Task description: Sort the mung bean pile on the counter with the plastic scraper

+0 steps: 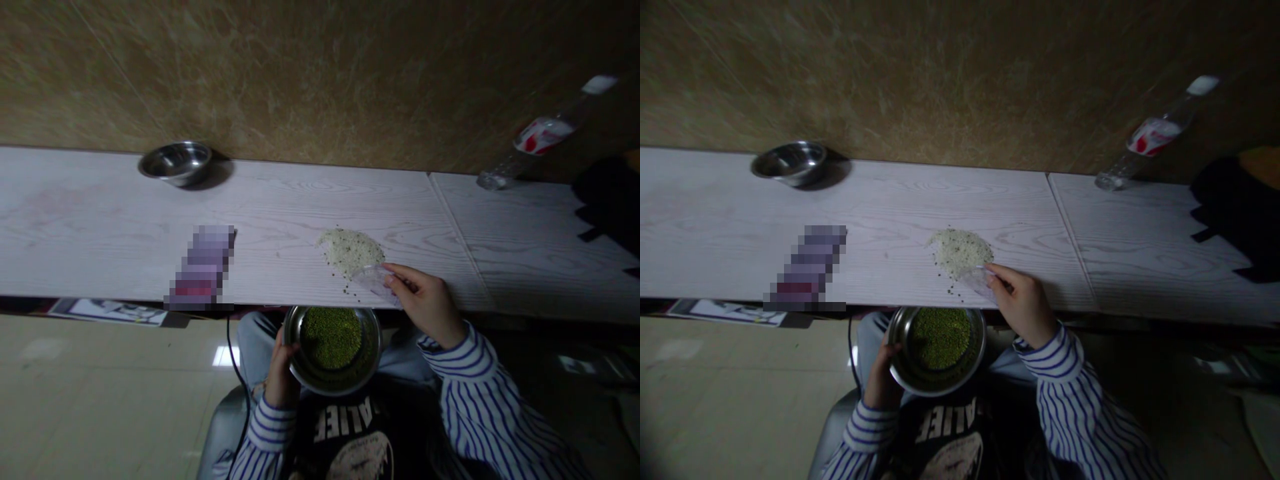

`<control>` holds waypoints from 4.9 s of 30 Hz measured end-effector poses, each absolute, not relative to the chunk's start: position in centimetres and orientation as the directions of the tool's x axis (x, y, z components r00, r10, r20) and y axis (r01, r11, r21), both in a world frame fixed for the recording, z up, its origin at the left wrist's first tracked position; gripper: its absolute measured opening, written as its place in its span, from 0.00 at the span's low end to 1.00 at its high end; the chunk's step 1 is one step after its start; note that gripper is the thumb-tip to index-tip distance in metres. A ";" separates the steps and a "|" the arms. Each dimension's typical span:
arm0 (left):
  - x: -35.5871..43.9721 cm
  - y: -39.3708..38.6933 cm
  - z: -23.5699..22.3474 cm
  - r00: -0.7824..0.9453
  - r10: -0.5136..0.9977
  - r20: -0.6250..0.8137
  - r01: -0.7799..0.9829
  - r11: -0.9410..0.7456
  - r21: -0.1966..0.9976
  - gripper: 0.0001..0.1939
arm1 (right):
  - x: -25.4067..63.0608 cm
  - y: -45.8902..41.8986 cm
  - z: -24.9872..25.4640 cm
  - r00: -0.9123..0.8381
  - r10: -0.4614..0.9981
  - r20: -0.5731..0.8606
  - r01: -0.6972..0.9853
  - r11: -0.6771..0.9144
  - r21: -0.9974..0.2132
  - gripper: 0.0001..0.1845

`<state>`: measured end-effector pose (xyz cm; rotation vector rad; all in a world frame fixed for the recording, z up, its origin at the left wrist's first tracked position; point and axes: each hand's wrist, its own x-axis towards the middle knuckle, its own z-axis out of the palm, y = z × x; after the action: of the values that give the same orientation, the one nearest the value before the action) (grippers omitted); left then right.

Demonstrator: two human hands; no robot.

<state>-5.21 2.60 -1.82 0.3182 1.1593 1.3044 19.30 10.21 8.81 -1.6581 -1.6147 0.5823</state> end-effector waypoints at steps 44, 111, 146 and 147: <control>-5.2 2.6 -2.1 -0.122 0.892 -0.436 -0.583 0.291 0.758 0.30 | 19.3 10.4 8.5 0.052 0.982 0.180 0.622 0.109 -0.775 0.17; -5.6 2.6 -2.2 -0.160 0.863 -0.479 -0.586 0.308 0.750 0.30 | 18.6 10.9 9.7 0.060 0.963 0.262 0.705 0.145 -0.694 0.16; -5.7 2.5 -1.7 -0.163 0.879 -0.447 -0.572 0.285 0.769 0.28 | 19.0 10.6 8.6 0.078 0.975 0.207 0.646 0.109 -0.755 0.16; -5.7 2.5 -1.7 -0.164 0.880 -0.446 -0.573 0.283 0.769 0.28 | 19.0 10.6 8.6 0.075 0.977 0.202 0.643 0.107 -0.758 0.16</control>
<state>-5.67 2.53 -1.71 0.3534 1.1401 1.3263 19.01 10.58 8.62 -1.6128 -1.6450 0.5687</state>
